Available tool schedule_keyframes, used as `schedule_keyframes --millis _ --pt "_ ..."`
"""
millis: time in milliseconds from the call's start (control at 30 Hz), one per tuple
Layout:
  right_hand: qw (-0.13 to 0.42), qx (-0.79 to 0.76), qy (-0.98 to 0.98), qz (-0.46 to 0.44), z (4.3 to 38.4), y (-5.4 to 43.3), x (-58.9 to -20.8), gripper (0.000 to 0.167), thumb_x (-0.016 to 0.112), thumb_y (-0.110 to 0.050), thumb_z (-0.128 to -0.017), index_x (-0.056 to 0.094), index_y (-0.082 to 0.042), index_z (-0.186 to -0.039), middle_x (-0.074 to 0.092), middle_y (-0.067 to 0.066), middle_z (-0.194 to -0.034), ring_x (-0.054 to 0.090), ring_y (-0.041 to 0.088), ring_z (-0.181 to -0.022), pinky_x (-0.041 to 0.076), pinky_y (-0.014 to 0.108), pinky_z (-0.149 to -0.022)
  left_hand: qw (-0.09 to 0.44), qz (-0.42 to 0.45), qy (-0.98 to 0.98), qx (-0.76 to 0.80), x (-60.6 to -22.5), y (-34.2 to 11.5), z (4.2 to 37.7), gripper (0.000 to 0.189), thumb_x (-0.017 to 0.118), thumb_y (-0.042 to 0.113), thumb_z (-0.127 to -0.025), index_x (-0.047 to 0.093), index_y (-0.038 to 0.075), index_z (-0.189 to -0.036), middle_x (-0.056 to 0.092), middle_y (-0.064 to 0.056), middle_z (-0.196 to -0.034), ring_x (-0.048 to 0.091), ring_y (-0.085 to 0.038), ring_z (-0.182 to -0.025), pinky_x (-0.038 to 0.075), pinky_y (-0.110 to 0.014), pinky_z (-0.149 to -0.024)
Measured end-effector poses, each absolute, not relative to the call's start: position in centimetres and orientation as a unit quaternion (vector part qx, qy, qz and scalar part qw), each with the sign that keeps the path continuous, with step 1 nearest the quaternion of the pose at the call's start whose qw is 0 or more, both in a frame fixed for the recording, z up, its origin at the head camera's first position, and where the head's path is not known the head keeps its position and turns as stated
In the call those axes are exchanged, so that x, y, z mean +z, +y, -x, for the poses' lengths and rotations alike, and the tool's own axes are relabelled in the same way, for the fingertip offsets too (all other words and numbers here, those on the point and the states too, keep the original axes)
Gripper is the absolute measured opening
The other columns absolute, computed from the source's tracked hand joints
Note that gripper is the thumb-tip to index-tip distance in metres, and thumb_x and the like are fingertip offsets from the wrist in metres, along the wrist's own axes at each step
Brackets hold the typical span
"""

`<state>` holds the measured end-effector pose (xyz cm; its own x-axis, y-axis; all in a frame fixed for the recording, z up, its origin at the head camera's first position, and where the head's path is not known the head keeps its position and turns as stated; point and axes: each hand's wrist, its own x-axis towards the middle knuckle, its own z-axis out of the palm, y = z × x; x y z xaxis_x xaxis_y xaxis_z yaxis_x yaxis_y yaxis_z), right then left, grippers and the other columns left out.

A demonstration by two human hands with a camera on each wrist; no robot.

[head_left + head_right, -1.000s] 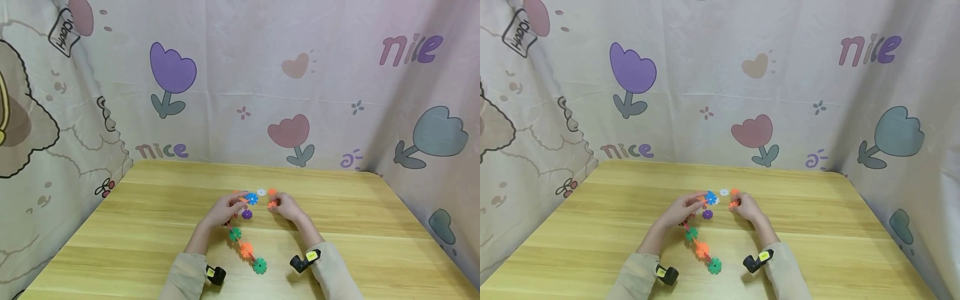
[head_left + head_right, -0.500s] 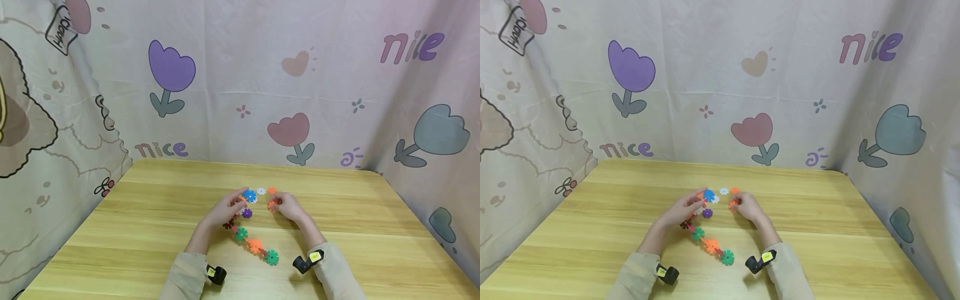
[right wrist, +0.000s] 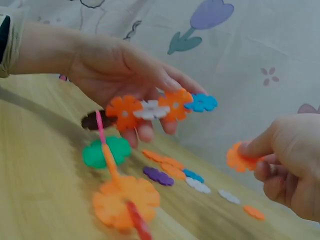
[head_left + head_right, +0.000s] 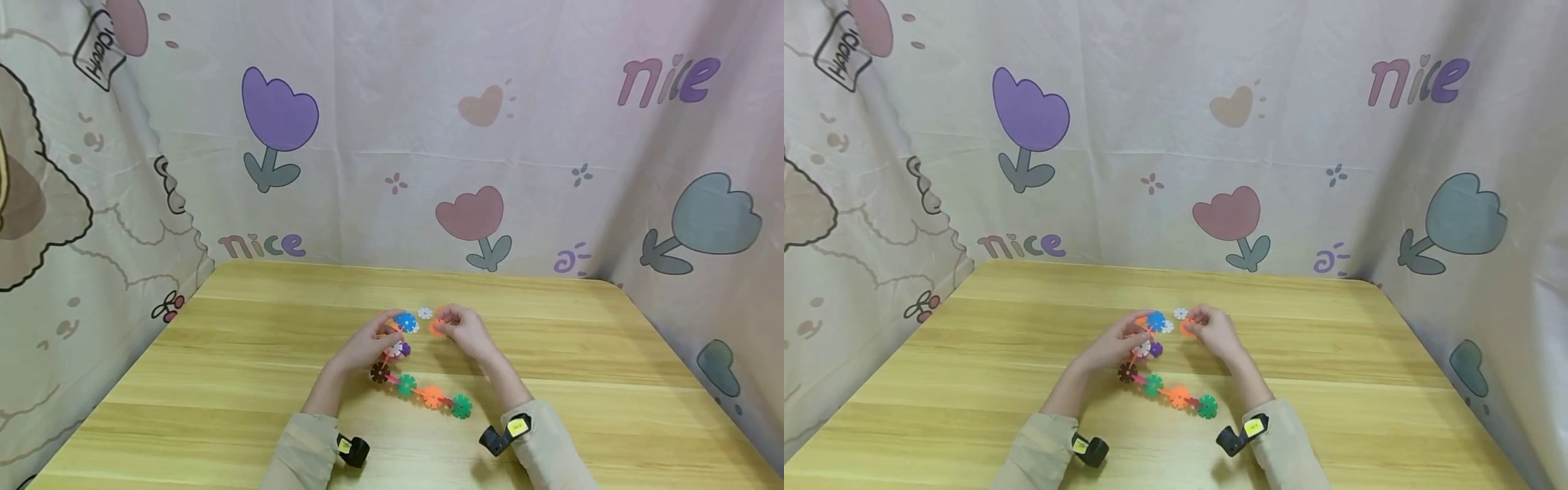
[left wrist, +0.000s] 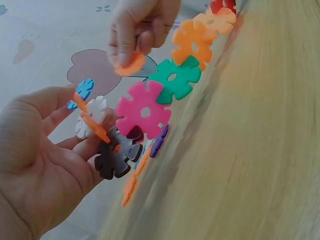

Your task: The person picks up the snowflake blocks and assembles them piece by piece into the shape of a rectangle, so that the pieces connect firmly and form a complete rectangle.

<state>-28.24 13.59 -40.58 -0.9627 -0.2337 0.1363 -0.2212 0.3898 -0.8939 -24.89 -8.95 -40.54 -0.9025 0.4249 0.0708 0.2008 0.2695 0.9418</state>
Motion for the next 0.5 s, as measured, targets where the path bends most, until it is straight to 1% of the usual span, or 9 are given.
schedule_keyframes --millis 100,200,267,333,433,500 --pt "0.017 -0.575 0.806 0.142 27.7 13.1 -40.0 0.012 0.063 -0.007 -0.087 0.060 0.003 -0.093 0.062 0.009 -0.075 0.057 0.029 -0.063 0.047 0.030 -0.053 0.102 -0.191 0.785 0.580 -39.2 -8.9 24.0 0.046 0.051 0.014 -0.095 0.038 0.009 -0.139 0.052 -0.014 -0.099 0.049 -0.019 -0.074 0.040 -0.029 -0.058" --pt "0.030 -0.595 0.787 0.160 27.3 12.8 -39.7 0.016 0.061 -0.012 -0.090 0.058 0.004 -0.093 0.062 0.020 -0.080 0.060 0.041 -0.071 0.052 0.038 -0.058 0.106 -0.190 0.783 0.582 -37.9 -8.9 23.0 0.046 0.051 0.013 -0.095 0.037 0.006 -0.139 0.052 -0.016 -0.099 0.049 -0.021 -0.075 0.041 -0.030 -0.060" --pt "0.039 -0.604 0.778 0.169 27.2 12.6 -39.8 0.019 0.060 -0.013 -0.091 0.056 0.005 -0.093 0.060 0.027 -0.084 0.060 0.043 -0.073 0.053 0.041 -0.062 0.108 -0.189 0.782 0.584 -37.7 -8.8 22.9 0.047 0.051 0.013 -0.095 0.037 0.006 -0.139 0.052 -0.017 -0.100 0.049 -0.021 -0.075 0.040 -0.029 -0.059" --pt "0.046 -0.609 0.772 0.176 27.1 12.6 -39.9 0.020 0.059 -0.014 -0.092 0.055 0.005 -0.093 0.059 0.031 -0.087 0.060 0.045 -0.075 0.054 0.042 -0.064 0.110 -0.189 0.781 0.585 -37.6 -8.8 22.8 0.046 0.051 0.012 -0.096 0.036 0.006 -0.139 0.052 -0.017 -0.101 0.048 -0.020 -0.074 0.040 -0.028 -0.059" --pt "0.061 -0.619 0.760 0.186 27.1 12.7 -40.1 0.019 0.057 -0.012 -0.093 0.054 0.007 -0.094 0.059 0.028 -0.087 0.060 0.047 -0.077 0.053 0.047 -0.067 0.111 -0.190 0.779 0.587 -37.7 -8.8 22.9 0.046 0.050 0.011 -0.096 0.036 0.005 -0.139 0.052 -0.018 -0.100 0.047 -0.020 -0.071 0.038 -0.028 -0.057" --pt "0.071 -0.624 0.753 0.194 27.1 12.8 -40.1 0.018 0.055 -0.009 -0.093 0.053 0.009 -0.094 0.060 0.023 -0.085 0.060 0.047 -0.078 0.052 0.049 -0.069 0.109 -0.191 0.778 0.589 -37.9 -8.8 23.1 0.045 0.050 0.010 -0.096 0.036 0.005 -0.139 0.053 -0.018 -0.100 0.047 -0.020 -0.071 0.038 -0.027 -0.056"
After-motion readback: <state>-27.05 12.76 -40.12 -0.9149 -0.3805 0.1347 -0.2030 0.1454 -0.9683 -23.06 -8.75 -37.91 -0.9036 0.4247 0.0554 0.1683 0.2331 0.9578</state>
